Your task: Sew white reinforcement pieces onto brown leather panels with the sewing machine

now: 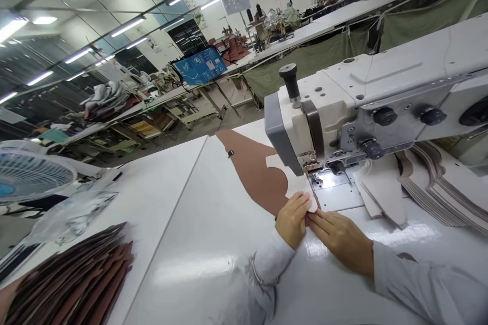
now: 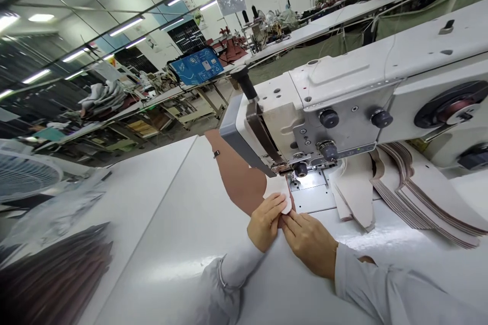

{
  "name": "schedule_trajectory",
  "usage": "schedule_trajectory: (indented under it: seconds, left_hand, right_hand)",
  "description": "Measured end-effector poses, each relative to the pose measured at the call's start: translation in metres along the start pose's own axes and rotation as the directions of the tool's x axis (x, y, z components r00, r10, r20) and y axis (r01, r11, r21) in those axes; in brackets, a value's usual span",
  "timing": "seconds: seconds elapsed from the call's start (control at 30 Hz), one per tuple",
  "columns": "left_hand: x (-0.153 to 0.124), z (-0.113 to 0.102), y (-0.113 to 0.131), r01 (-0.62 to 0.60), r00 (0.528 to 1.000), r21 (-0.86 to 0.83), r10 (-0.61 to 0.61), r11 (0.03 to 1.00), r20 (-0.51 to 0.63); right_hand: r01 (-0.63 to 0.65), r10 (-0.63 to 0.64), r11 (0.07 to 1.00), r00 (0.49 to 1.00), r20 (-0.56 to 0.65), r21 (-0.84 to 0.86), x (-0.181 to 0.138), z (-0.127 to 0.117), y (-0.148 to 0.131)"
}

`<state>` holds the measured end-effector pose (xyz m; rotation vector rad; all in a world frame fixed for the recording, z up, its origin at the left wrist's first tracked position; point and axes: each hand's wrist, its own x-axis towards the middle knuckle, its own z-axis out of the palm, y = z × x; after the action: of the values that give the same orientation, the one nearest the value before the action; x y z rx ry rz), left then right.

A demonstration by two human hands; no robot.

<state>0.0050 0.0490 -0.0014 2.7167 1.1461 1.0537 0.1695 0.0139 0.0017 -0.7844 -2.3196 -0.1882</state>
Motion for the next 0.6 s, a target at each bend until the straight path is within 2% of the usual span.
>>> schedule_trajectory:
  seconds: [0.13, 0.6]
  left_hand:
    - [0.002, -0.003, 0.008, 0.0, 1.0, 0.004, 0.0, 1.0, 0.011]
    - [0.006, -0.002, 0.016, 0.011, 1.0, -0.038, -0.012, 0.999, -0.024]
  right_hand:
    - [-0.03, 0.027, 0.993, 0.999, 0.027, 0.111, -0.001, -0.003, 0.005]
    - [-0.038, 0.036, 0.99, 0.999, 0.017, 0.137, -0.002, -0.003, 0.006]
